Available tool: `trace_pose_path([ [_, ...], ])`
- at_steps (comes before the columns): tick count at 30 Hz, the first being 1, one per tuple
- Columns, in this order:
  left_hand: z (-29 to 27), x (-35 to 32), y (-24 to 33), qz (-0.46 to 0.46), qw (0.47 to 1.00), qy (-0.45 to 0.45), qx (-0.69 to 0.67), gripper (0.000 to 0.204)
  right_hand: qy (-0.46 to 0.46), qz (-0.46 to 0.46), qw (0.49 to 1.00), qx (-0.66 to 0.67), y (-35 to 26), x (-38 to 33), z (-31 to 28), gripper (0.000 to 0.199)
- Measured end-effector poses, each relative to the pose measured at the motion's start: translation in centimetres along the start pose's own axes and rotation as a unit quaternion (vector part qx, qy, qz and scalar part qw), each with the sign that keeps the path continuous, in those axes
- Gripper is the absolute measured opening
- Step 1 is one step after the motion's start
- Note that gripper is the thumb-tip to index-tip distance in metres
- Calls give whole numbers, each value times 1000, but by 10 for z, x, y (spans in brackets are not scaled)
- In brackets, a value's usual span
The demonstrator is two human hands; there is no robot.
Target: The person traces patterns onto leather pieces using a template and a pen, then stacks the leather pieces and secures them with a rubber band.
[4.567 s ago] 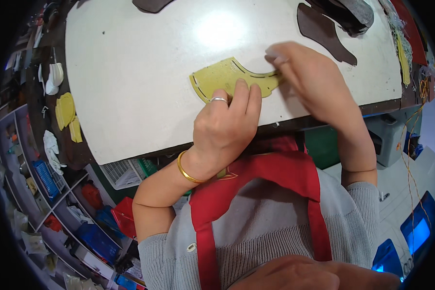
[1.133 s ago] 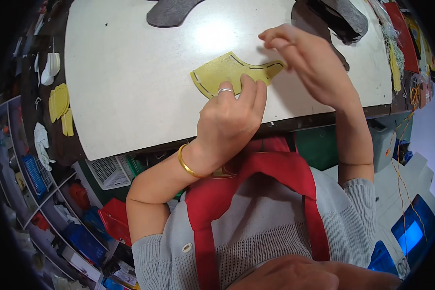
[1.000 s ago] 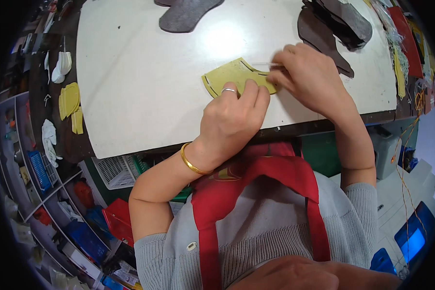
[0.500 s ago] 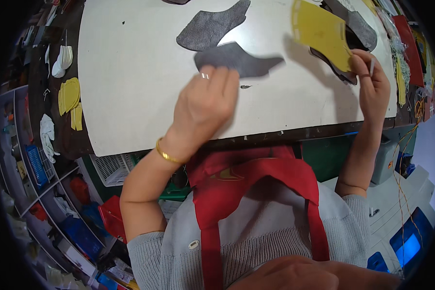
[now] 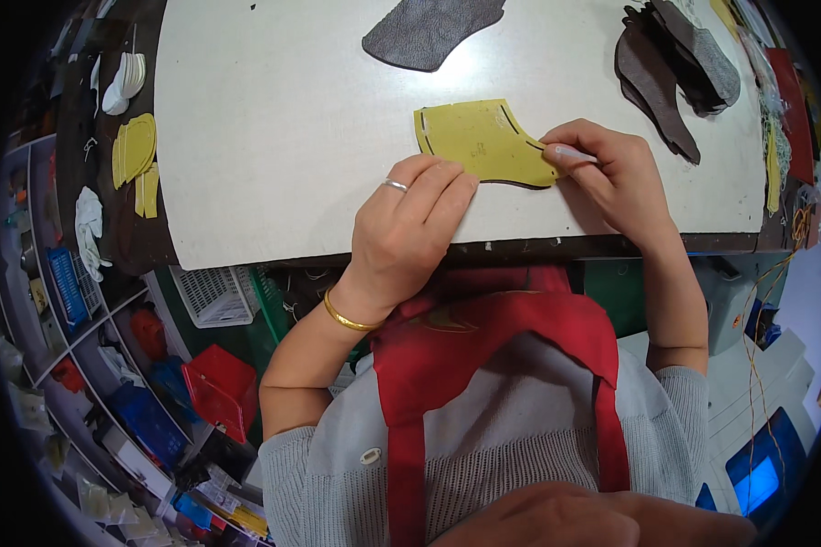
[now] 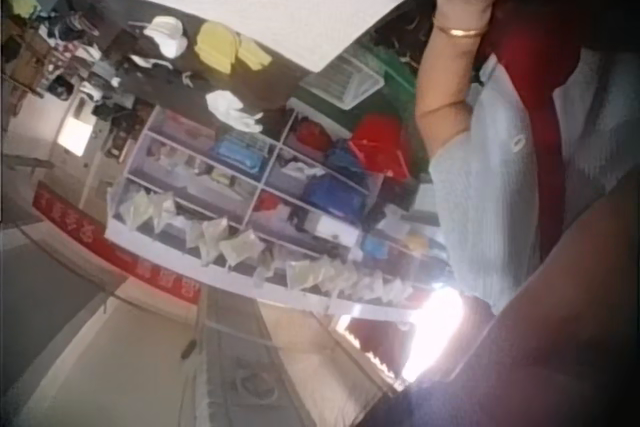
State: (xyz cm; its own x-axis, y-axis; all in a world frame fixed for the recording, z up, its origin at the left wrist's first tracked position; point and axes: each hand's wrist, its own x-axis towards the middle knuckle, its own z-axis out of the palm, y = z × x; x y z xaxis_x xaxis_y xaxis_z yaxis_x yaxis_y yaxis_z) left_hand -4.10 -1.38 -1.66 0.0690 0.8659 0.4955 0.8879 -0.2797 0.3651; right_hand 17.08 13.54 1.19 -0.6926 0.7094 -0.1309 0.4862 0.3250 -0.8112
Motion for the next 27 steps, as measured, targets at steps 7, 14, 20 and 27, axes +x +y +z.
trace_pose_path([
  [7, -7, 14, 9, 16, 994, -75, 74, 38, 16, -15, 999, -44, 12, 5, -18, 19],
  [14, -13, 32, 20, 50, 973, -160, 155, 52, 47, -18, 991, -122, 6, -10, -23, 17],
  [20, -7, 27, 23, 80, 975, -143, 151, 46, 109, -109, 972, -175, 5, -4, -29, 15],
  [27, 17, 16, 35, 88, 978, -65, 177, 38, -12, -274, 945, -180, -36, 44, -2, 20],
])
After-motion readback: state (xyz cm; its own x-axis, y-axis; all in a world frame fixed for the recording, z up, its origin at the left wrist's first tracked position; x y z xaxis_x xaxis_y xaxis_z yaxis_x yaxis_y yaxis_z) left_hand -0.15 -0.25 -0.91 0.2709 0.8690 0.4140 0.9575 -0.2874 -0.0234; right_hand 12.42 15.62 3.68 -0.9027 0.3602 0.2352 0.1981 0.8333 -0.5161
